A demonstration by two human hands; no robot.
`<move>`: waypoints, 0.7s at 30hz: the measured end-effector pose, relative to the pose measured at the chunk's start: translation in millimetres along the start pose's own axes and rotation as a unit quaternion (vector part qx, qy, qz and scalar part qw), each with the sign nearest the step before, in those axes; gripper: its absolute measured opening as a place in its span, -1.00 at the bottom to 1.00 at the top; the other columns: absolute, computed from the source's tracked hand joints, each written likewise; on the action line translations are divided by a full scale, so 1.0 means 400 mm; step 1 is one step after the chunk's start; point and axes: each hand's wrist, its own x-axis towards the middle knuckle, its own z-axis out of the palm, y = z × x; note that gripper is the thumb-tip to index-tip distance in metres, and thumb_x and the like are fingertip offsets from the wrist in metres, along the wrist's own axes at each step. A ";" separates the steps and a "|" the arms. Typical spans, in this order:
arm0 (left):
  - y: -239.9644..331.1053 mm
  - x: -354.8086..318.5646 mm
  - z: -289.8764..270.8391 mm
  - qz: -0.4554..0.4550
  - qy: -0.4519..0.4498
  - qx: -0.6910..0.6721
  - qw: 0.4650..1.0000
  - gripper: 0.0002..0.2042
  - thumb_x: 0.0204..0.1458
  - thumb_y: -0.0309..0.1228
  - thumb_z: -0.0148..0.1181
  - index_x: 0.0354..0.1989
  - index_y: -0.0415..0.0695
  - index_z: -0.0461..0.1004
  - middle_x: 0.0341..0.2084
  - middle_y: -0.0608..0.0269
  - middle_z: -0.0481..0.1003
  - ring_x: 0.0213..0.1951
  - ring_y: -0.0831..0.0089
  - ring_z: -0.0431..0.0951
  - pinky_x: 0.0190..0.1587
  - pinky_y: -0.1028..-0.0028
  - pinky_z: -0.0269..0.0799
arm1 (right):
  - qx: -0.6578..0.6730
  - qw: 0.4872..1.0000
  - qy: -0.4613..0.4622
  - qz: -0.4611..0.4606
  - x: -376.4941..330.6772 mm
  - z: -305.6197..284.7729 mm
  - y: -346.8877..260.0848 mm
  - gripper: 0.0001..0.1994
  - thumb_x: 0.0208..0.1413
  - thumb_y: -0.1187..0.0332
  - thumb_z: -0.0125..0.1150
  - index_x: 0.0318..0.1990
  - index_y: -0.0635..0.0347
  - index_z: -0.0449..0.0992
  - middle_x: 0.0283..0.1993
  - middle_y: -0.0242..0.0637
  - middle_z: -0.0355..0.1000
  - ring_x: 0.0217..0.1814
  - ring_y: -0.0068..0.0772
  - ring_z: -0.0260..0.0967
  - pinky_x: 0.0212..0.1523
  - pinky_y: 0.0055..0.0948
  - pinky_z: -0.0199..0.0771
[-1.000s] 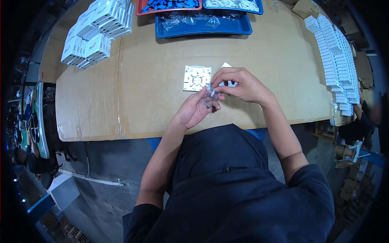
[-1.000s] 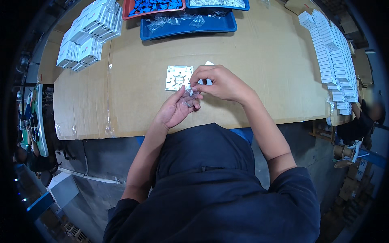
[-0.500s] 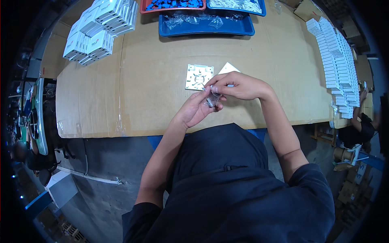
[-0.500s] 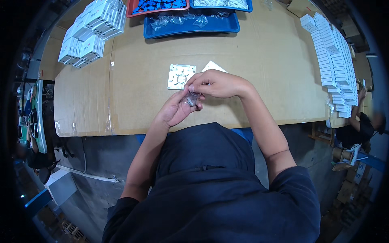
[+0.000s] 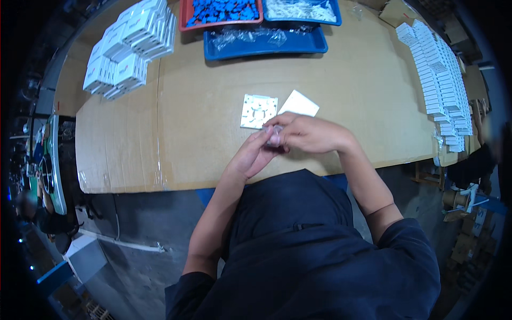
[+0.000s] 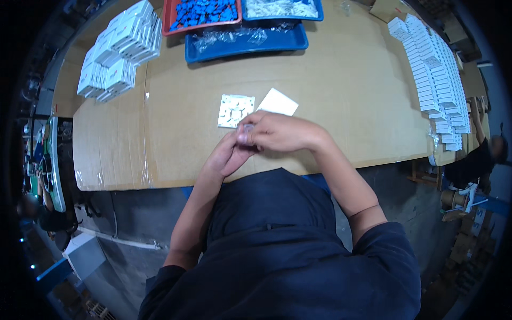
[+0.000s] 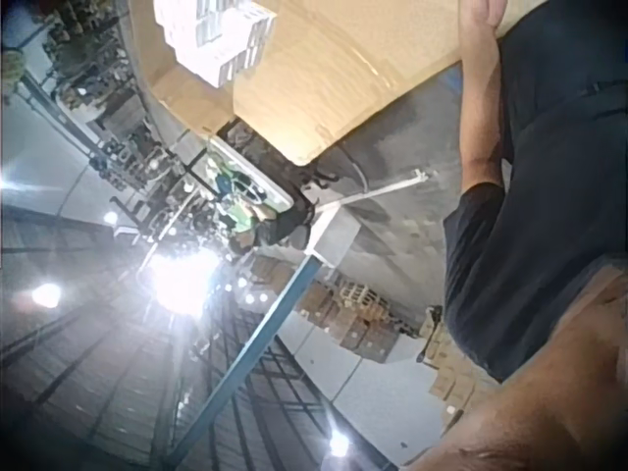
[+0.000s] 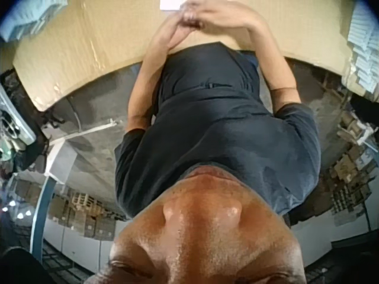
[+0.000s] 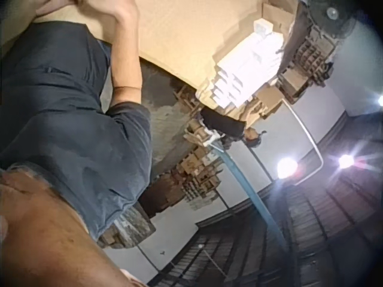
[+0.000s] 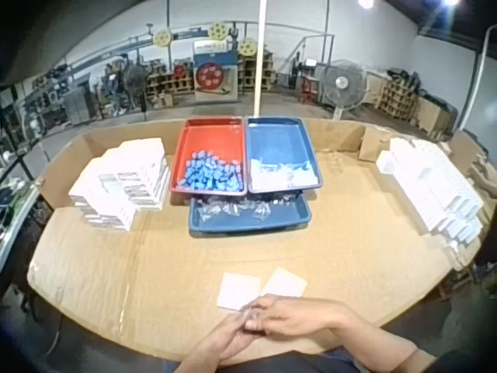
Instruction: The recorder is packaging small electronic components into boxes and sealing them with stickers.
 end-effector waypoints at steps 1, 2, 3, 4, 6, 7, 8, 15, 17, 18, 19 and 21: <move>-0.001 -0.001 0.005 0.000 -0.009 0.005 1.000 -0.57 0.45 -0.09 0.02 0.10 -0.28 0.48 -0.06 0.14 0.54 -0.03 0.32 0.55 0.14 0.27 0.48 | -0.006 1.000 -0.002 0.005 -0.003 0.012 0.011 -0.56 0.47 0.12 0.08 0.01 0.45 0.59 0.10 0.03 0.54 0.11 -0.08 0.53 0.19 -0.29 0.47; 0.002 -0.007 0.016 0.002 0.001 0.023 1.000 -0.57 0.45 -0.09 0.01 0.09 -0.28 0.48 -0.06 0.14 0.54 -0.03 0.33 0.54 0.13 0.27 0.48 | -0.022 1.000 0.007 -0.011 -0.006 0.018 0.021 -0.56 0.47 0.13 0.09 0.07 0.45 0.56 0.08 0.04 0.55 0.13 -0.07 0.52 0.20 -0.29 0.47; 0.004 -0.009 0.028 0.004 0.005 0.042 0.999 -0.57 0.45 -0.10 0.01 0.09 -0.29 0.48 -0.06 0.14 0.53 -0.02 0.33 0.54 0.13 0.27 0.48 | -0.024 1.000 0.003 -0.014 -0.011 0.009 0.000 -0.57 0.47 0.12 0.07 0.05 0.42 0.60 0.14 0.05 0.53 0.19 -0.01 0.49 0.23 -0.24 0.44; 0.000 -0.006 0.022 0.005 -0.012 0.030 0.999 -0.57 0.45 -0.10 0.01 0.10 -0.29 0.49 -0.06 0.15 0.54 -0.03 0.34 0.55 0.12 0.28 0.48 | -0.039 0.999 0.015 -0.021 -0.019 0.000 -0.001 -0.56 0.47 0.11 0.06 0.03 0.40 0.62 0.18 0.06 0.52 0.22 0.00 0.47 0.25 -0.23 0.43; 0.002 -0.007 0.013 0.000 -0.022 0.017 1.000 -0.56 0.45 -0.09 0.01 0.10 -0.29 0.49 -0.07 0.16 0.55 -0.04 0.34 0.56 0.11 0.28 0.49 | -0.053 0.998 0.026 -0.034 -0.021 -0.002 0.005 -0.55 0.47 0.09 0.05 0.01 0.38 0.64 0.21 0.07 0.50 0.25 0.01 0.45 0.26 -0.22 0.42; 0.002 -0.008 0.008 -0.006 -0.027 -0.001 1.000 -0.56 0.45 -0.09 0.01 0.10 -0.30 0.50 -0.09 0.17 0.56 -0.05 0.34 0.57 0.11 0.29 0.49 | -0.060 0.998 0.021 -0.023 -0.021 -0.002 0.009 -0.57 0.46 0.11 0.06 -0.10 0.36 0.67 0.28 0.03 0.47 0.31 0.00 0.41 0.30 -0.22 0.39; 0.005 -0.009 0.019 0.003 -0.020 0.013 1.000 -0.56 0.45 -0.09 0.02 0.08 -0.29 0.52 -0.10 0.16 0.59 -0.07 0.33 0.59 0.08 0.30 0.51 | -0.065 0.998 0.016 -0.011 -0.020 -0.003 0.005 -0.57 0.45 0.12 0.07 -0.20 0.35 0.69 0.34 -0.01 0.44 0.37 -0.01 0.36 0.34 -0.21 0.36; 0.002 -0.010 0.001 -0.013 -0.043 -0.010 0.999 -0.49 0.45 -0.06 -0.03 0.25 -0.30 0.43 -0.07 0.09 0.60 -0.14 0.35 0.62 0.04 0.31 0.53 | -0.026 0.999 -0.019 0.006 -0.005 -0.066 0.003 -0.63 0.43 0.16 0.12 0.10 0.29 0.64 0.36 -0.05 0.43 0.24 -0.12 0.49 0.25 -0.28 0.45; 0.004 -0.005 -0.009 -0.038 -0.055 -0.019 0.998 -0.43 0.47 0.00 -0.11 0.30 -0.30 0.38 -0.08 0.11 0.59 -0.18 0.35 0.62 0.03 0.32 0.53 | 0.002 1.000 0.020 0.010 0.009 -0.123 0.028 -0.65 0.42 0.19 0.15 0.08 0.30 0.65 0.26 -0.12 0.53 0.13 -0.28 0.55 0.18 -0.30 0.49; 0.008 -0.006 -0.007 -0.048 -0.062 -0.046 0.996 -0.40 0.47 0.03 -0.15 0.32 -0.31 0.36 -0.08 0.13 0.58 -0.19 0.36 0.61 0.02 0.31 0.53 | -0.009 0.996 0.082 0.038 0.024 -0.164 0.036 -0.68 0.40 0.23 0.17 0.05 0.31 0.66 0.15 -0.17 0.59 0.07 -0.34 0.56 0.14 -0.33 0.51; 0.012 -0.008 -0.004 -0.058 -0.070 -0.074 0.993 -0.37 0.47 0.06 -0.18 0.34 -0.31 0.35 -0.09 0.15 0.57 -0.20 0.37 0.59 0.02 0.31 0.52 | -0.020 0.987 0.143 0.066 0.044 -0.210 0.046 -0.72 0.39 0.28 0.18 0.02 0.31 0.66 0.03 -0.21 0.64 0.01 -0.40 0.56 0.10 -0.36 0.52; 0.014 -0.007 -0.001 -0.055 -0.068 -0.064 0.994 -0.34 0.47 0.08 -0.21 0.37 -0.32 0.33 -0.08 0.18 0.55 -0.20 0.38 0.57 0.03 0.31 0.50 | -0.064 0.963 0.261 0.021 0.105 -0.312 0.124 -0.78 0.36 0.34 0.21 -0.06 0.30 0.68 -0.17 -0.30 0.66 -0.10 -0.47 0.56 -0.01 -0.41 0.54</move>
